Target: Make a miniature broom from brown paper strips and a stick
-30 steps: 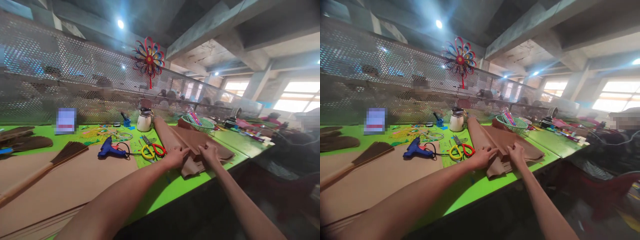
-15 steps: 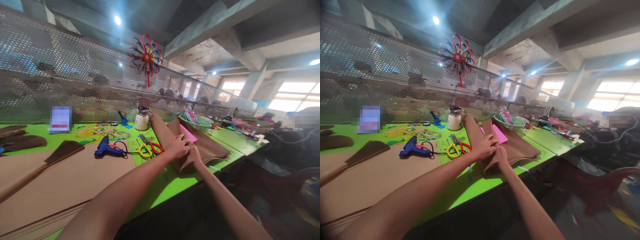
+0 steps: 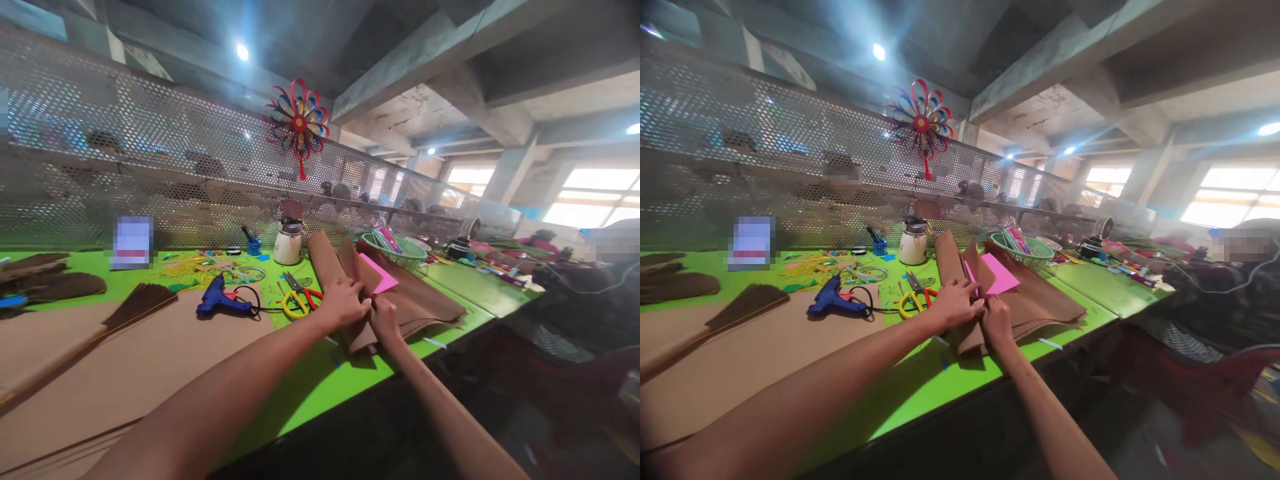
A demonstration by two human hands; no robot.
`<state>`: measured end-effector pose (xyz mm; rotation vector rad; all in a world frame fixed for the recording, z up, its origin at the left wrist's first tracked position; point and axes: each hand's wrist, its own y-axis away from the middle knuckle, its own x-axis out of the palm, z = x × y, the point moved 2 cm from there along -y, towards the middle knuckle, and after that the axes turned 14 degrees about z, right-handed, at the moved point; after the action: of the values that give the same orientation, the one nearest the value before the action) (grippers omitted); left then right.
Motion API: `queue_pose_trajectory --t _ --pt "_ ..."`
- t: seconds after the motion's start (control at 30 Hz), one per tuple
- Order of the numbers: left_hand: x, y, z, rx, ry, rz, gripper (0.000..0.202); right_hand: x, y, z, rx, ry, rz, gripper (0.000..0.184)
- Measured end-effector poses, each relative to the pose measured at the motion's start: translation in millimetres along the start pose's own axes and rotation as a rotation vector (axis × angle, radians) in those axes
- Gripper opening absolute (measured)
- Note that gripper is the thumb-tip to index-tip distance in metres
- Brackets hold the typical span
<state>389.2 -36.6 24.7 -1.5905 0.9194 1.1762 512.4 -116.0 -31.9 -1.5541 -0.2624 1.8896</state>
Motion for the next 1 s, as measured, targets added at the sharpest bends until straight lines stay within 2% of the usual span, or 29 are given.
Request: queue_pose_trajectory --t 0.13,0.3,0.37,0.5,0.57,0.7,0.83,1.0 --pt "-3.1 16 12 -0.013 -0.095 0.039 0.047 -8 1 -12 0.250 -0.022 -0.085 0.026" --pt "-7.1 34 20 -0.114 0.033 0.042 0.052 -9 1 -15 0.327 -0.058 -0.072 0.029" --pt "-11.3 37 17 -0.148 0.141 0.067 0.066 -8 1 -7 0.287 -0.071 -0.043 0.030" --pt "-26.4 35 8 -0.186 0.283 0.098 0.085 -1 -2 22 0.081 -0.115 0.073 0.018" --pt "-34.4 32 6 -0.200 0.306 0.099 0.082 4 -4 38 -0.006 -0.138 0.126 0.019" --pt "-40.5 30 16 -0.200 0.306 0.119 0.053 12 -5 54 -0.046 -0.188 0.139 0.021" --pt "-30.9 37 34 -0.248 0.314 0.116 0.051 10 -4 45 0.111 -0.224 0.021 0.031" --pt "-19.1 45 49 -0.278 0.340 0.117 0.035 -9 2 3 0.433 -0.258 -0.184 0.043"
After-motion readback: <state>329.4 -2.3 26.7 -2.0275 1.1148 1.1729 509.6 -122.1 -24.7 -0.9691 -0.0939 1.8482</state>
